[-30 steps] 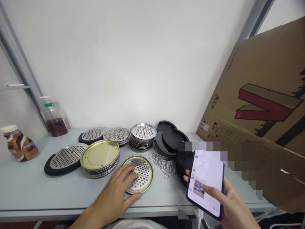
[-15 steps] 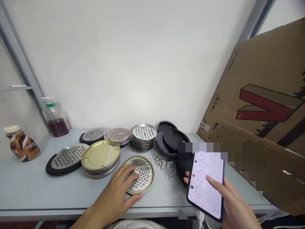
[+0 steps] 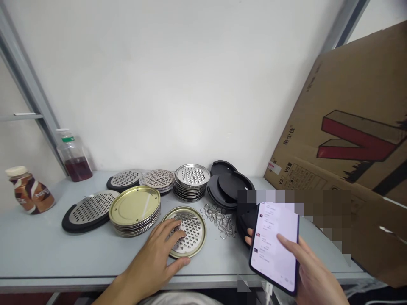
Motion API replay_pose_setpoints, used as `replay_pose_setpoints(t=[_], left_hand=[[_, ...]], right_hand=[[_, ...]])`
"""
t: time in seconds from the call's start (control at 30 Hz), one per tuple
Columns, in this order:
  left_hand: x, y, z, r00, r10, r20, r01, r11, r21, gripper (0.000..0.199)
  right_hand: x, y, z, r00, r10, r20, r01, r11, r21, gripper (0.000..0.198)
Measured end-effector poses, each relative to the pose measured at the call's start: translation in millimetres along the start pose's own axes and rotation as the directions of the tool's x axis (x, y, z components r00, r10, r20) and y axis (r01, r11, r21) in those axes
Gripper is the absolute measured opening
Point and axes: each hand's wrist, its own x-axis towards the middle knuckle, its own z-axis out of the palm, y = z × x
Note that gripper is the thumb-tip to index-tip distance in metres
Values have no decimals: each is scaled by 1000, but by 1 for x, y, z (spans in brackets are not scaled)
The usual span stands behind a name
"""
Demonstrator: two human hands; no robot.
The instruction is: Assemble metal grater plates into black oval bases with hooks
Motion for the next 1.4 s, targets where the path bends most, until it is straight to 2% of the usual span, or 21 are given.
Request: replay_pose_setpoints(t=[0.17, 0.33, 0.47, 0.67, 1.1, 1.27, 1.4], left_hand=[[0, 0, 0, 1000, 3, 1, -3, 1000, 0, 42], [-1, 0, 0, 1000, 8, -24, -8, 1000, -3, 42], [0, 0, 0, 999, 1, -32, -2, 1000, -9, 42], [-1, -2, 2, 1000, 1, -12, -1, 1000, -9, 42], [-1, -4, 3, 998, 24, -54, -24, 1000, 4, 43], [-1, -3, 3, 1000, 5, -24, -5, 1000, -12, 43], [0, -2, 2, 1000, -2, -10, 2, 1000, -13, 42]], right_hand=[[0, 5, -2, 994, -74, 74, 78, 996, -48, 86], [-3, -2, 5, 1000, 17, -22, -17, 1000, 0, 82], [-3, -4, 6, 999, 44, -22, -44, 998, 34, 77], [-3, -4, 4, 1000, 19, 5, -19, 1000, 23, 80], [-5, -4, 4, 1000, 17, 9, -17, 999, 40, 91], [-2, -3, 2, 1000, 4, -6, -4, 1000, 23, 86], [0, 2, -1, 998, -34, 53, 34, 999, -8, 93]])
